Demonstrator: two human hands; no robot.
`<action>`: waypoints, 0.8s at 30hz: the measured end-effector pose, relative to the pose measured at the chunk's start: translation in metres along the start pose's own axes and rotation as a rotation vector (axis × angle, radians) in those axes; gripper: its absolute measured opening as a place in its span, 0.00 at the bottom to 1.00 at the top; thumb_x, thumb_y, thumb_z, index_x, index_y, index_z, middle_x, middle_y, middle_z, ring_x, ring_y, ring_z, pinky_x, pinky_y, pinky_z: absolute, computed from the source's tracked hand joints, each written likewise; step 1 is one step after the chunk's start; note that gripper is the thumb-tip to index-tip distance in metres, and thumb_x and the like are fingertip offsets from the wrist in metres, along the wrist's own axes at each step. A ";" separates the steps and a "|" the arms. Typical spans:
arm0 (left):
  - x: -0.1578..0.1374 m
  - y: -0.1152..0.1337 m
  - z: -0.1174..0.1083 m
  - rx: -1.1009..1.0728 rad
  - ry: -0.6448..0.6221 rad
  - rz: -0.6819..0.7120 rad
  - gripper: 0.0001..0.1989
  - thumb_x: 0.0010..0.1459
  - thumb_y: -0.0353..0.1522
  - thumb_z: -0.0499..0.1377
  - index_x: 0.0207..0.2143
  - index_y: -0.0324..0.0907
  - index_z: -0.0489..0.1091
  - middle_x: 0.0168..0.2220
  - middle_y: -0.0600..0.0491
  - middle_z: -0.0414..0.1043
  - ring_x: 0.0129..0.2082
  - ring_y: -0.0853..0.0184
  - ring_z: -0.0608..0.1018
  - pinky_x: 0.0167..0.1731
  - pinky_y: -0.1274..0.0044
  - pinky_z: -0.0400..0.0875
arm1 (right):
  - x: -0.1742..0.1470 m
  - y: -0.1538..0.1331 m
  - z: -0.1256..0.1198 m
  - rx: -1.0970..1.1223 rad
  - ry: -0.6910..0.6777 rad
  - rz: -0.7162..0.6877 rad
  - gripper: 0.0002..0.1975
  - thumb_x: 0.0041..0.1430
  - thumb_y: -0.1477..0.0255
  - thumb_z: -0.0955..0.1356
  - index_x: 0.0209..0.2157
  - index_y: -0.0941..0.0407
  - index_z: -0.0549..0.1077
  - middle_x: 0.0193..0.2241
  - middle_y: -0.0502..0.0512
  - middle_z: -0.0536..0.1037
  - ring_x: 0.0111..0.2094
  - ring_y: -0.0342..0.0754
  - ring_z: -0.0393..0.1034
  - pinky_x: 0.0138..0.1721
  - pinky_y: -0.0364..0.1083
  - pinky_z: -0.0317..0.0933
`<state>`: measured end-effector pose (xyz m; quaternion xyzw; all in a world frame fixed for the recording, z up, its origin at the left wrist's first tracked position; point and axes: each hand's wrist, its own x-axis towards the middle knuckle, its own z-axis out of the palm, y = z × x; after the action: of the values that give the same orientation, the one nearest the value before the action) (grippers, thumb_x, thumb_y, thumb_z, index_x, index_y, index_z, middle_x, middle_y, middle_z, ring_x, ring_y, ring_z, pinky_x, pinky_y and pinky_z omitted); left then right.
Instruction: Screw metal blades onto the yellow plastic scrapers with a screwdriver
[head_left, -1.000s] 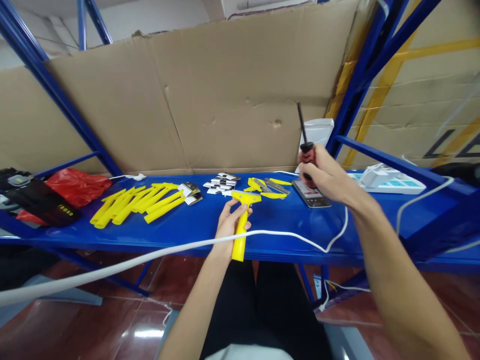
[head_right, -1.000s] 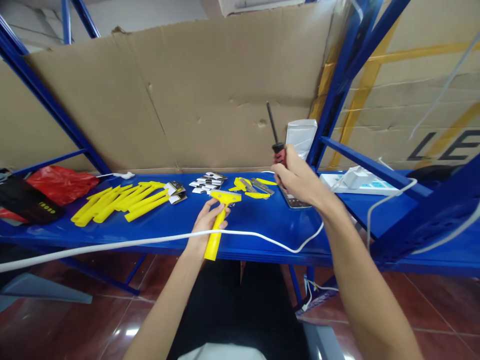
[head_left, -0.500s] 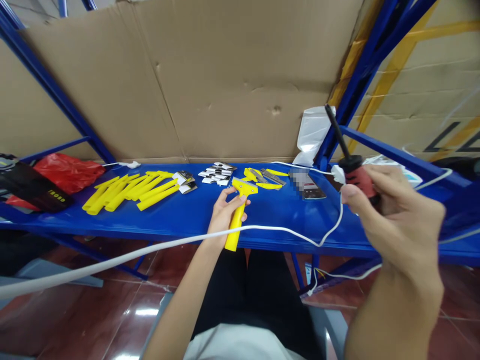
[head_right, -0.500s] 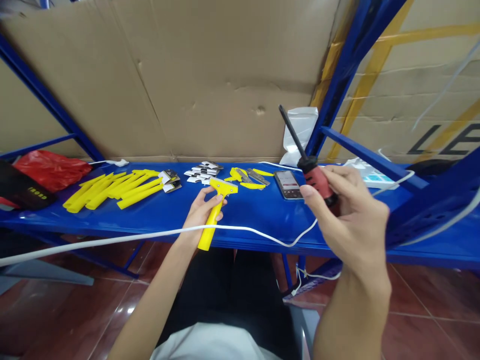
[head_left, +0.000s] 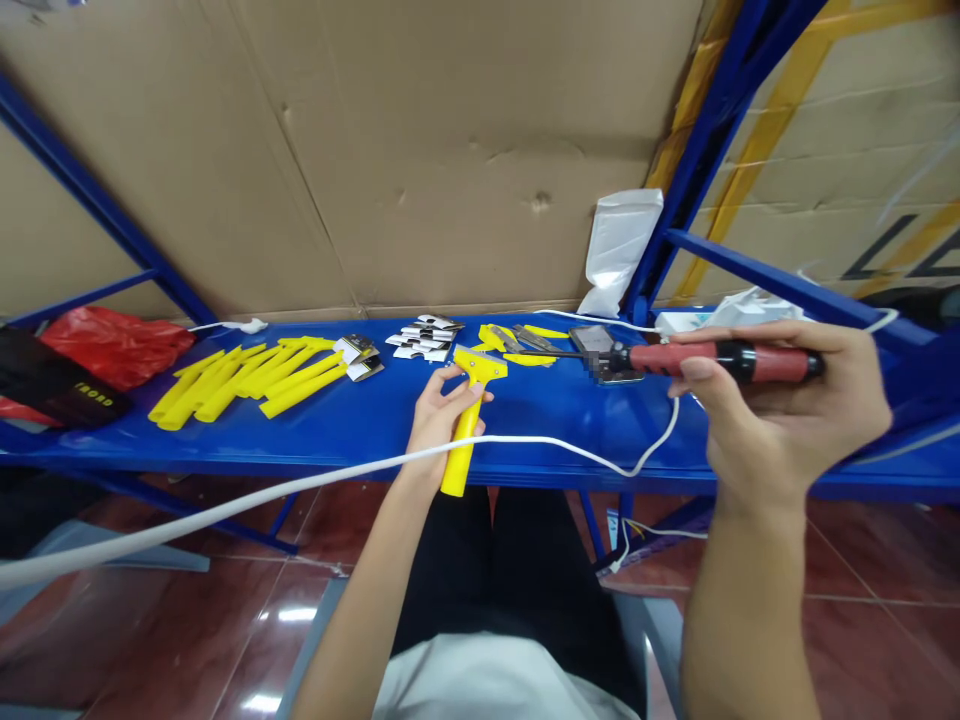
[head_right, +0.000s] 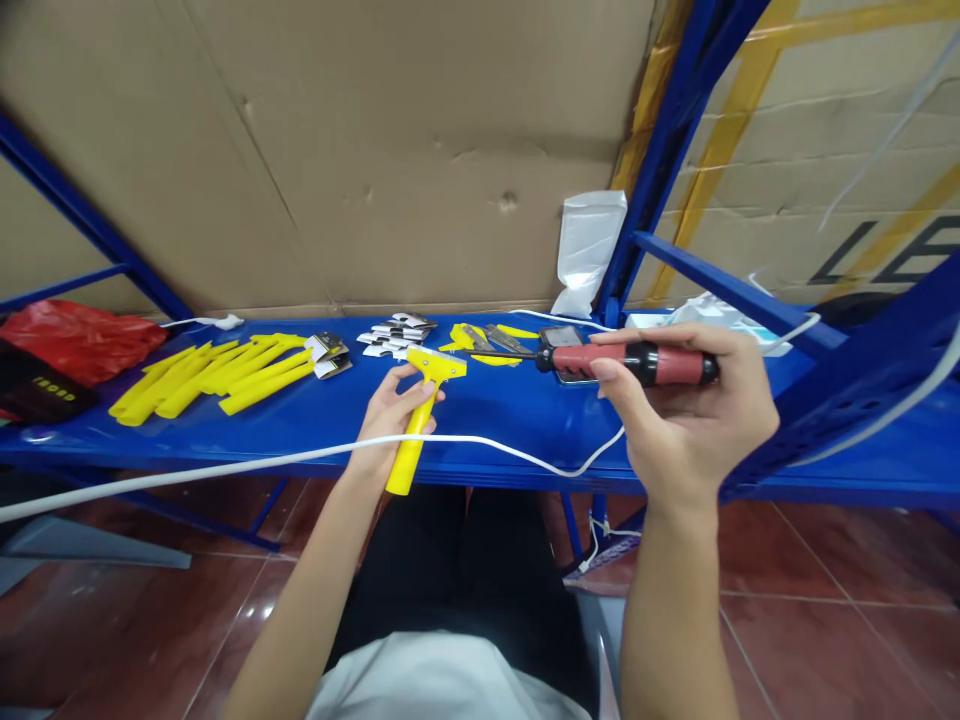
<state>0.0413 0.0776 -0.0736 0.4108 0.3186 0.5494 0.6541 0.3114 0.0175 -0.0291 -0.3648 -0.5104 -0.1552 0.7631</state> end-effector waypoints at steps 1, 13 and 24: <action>0.000 0.000 0.000 -0.003 -0.001 0.001 0.29 0.53 0.33 0.80 0.52 0.46 0.71 0.45 0.50 0.82 0.42 0.62 0.86 0.22 0.83 0.72 | -0.001 0.003 0.002 0.051 0.007 0.015 0.20 0.51 0.63 0.85 0.43 0.49 0.80 0.37 0.52 0.82 0.37 0.61 0.86 0.39 0.60 0.77; 0.002 -0.001 -0.003 -0.014 -0.008 -0.002 0.30 0.53 0.34 0.80 0.53 0.45 0.71 0.44 0.50 0.82 0.39 0.64 0.85 0.22 0.83 0.73 | -0.014 0.011 0.013 0.043 -0.254 0.033 0.17 0.58 0.70 0.82 0.45 0.52 0.78 0.40 0.55 0.86 0.41 0.58 0.86 0.46 0.58 0.78; 0.004 -0.004 -0.003 0.000 0.015 0.000 0.32 0.51 0.35 0.81 0.52 0.45 0.69 0.38 0.51 0.82 0.29 0.68 0.82 0.20 0.83 0.71 | -0.023 0.014 0.020 0.057 -0.355 0.072 0.18 0.60 0.71 0.82 0.50 0.45 0.80 0.44 0.51 0.86 0.46 0.60 0.83 0.53 0.63 0.75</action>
<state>0.0415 0.0815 -0.0788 0.4066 0.3234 0.5525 0.6518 0.2972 0.0381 -0.0511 -0.3828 -0.6280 -0.0466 0.6759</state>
